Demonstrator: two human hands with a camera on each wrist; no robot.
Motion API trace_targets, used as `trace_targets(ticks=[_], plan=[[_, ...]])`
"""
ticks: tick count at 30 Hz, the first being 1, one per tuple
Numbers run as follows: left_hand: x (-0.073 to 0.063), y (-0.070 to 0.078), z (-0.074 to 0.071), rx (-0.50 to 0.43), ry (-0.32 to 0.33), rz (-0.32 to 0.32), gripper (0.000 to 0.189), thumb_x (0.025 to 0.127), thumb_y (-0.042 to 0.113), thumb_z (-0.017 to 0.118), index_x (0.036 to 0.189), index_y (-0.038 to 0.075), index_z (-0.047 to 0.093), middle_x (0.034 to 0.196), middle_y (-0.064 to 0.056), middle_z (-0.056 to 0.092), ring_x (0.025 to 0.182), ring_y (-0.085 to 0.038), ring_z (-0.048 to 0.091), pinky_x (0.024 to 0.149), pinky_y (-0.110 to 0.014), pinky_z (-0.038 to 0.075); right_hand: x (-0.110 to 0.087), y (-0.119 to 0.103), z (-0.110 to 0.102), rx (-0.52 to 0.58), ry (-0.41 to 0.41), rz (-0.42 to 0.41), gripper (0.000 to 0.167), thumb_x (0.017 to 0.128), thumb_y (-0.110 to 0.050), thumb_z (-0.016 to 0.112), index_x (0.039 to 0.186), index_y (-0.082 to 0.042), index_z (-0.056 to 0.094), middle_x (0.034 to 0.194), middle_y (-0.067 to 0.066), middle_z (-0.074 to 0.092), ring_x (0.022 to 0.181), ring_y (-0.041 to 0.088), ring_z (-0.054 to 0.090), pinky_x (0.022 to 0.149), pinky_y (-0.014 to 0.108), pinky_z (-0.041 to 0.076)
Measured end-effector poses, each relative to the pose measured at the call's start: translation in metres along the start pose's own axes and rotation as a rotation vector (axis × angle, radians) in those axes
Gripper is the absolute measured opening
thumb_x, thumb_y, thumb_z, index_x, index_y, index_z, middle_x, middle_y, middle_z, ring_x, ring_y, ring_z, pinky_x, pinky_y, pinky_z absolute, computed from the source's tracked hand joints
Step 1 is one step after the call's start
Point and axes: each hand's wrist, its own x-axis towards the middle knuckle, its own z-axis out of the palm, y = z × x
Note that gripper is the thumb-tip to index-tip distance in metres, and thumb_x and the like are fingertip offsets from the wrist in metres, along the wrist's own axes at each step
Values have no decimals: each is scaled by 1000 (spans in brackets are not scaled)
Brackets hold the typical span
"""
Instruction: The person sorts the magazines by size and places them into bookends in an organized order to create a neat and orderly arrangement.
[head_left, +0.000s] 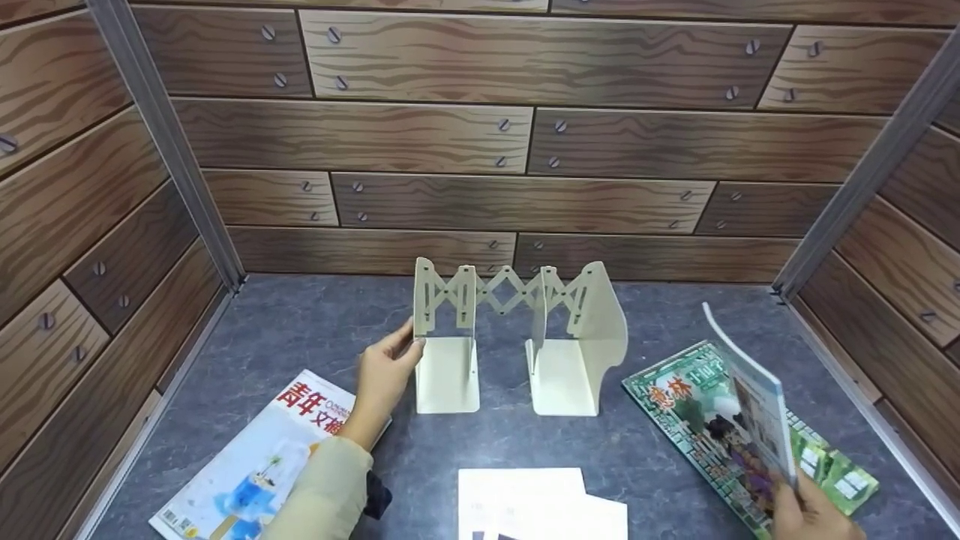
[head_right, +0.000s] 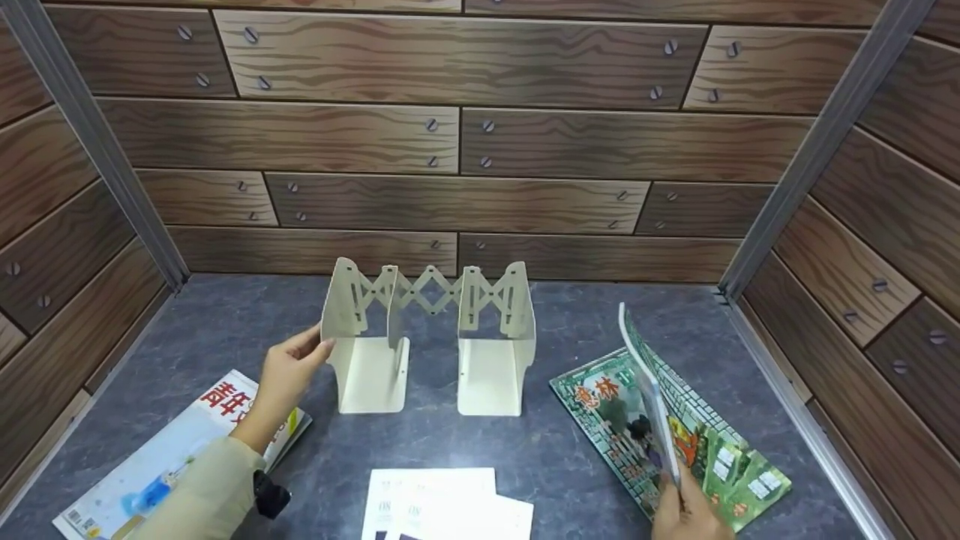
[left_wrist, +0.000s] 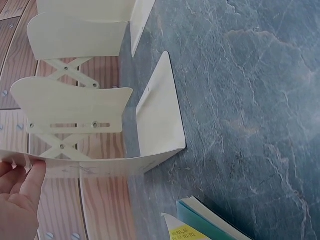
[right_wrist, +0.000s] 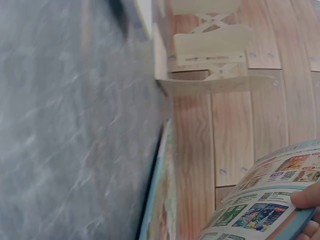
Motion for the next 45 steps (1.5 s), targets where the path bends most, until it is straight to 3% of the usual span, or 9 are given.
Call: trace_targets(ticks=[11, 15, 17, 22, 24, 31, 40, 43, 45], plan=[[-2, 2, 0, 66, 13, 12, 37, 91, 8, 68, 127, -2, 64, 125, -21, 66, 118, -32, 65, 96, -32, 57, -2, -4, 4, 251, -86, -36, 37, 99, -3, 54, 136, -1, 59, 129, 4, 60, 95, -23, 49, 73, -5, 39], [-2, 3, 0, 70, 7, 14, 38, 92, 8, 67, 128, -2, 64, 126, -21, 65, 119, -32, 64, 97, -33, 57, -2, -7, 1, 236, -141, 7, 40, 101, -7, 52, 141, -5, 54, 137, 14, 58, 100, -18, 51, 73, -1, 40], [-1, 3, 0, 72, 7, 17, 38, 92, 8, 67, 128, -2, 64, 126, -21, 65, 119, -32, 64, 97, -33, 57, 0, -7, -5, 220, -227, 24, 43, 103, -8, 49, 146, -3, 48, 143, 21, 53, 112, 2, 61, 78, 13, 53], [-1, 4, 0, 76, 14, 15, 38, 91, 8, 68, 128, 0, 64, 127, -19, 65, 119, -32, 64, 98, -35, 57, 4, -9, -16, 179, -376, 46, 47, 105, -10, 43, 150, 0, 38, 149, 30, 41, 113, -9, 55, 79, 8, 52], [-1, 4, 0, 69, 16, 14, 38, 91, 8, 68, 128, -1, 64, 127, -19, 65, 120, -32, 64, 98, -36, 57, 3, -11, -17, 197, -346, 64, 45, 105, -10, 45, 148, 0, 42, 148, 17, 46, 98, -27, 47, 72, -5, 41], [-3, 2, 1, 45, 22, 11, 37, 91, 6, 67, 127, -3, 64, 126, -21, 65, 119, -34, 64, 97, -33, 57, -5, -17, -21, 282, -315, 46, 41, 103, -6, 49, 142, 6, 48, 107, -36, 53, 85, -23, 53, 69, 1, 49], [-3, -1, 1, 59, 16, -1, 38, 92, 7, 66, 129, -2, 63, 126, -20, 66, 118, -32, 65, 94, -27, 58, -7, -23, -32, 226, -432, 63, 46, 104, -9, 48, 143, 13, 41, 114, -30, 58, 82, -25, 53, 69, -2, 47], [-3, 0, 0, 65, 19, 7, 38, 92, 7, 67, 128, -2, 63, 126, -21, 66, 117, -33, 66, 93, -28, 59, -4, -33, -42, 118, -583, 99, 50, 107, -16, 42, 146, 14, 35, 130, 8, 66, 70, -12, 62, 64, 7, 50], [-3, 1, 0, 55, 18, 7, 38, 91, 6, 67, 128, -2, 63, 126, -22, 66, 117, -33, 66, 93, -27, 59, -2, -40, -48, 51, -678, 172, 54, 108, -21, 39, 149, 13, 30, 108, 18, 74, 54, 3, 61, 55, 18, 51]])
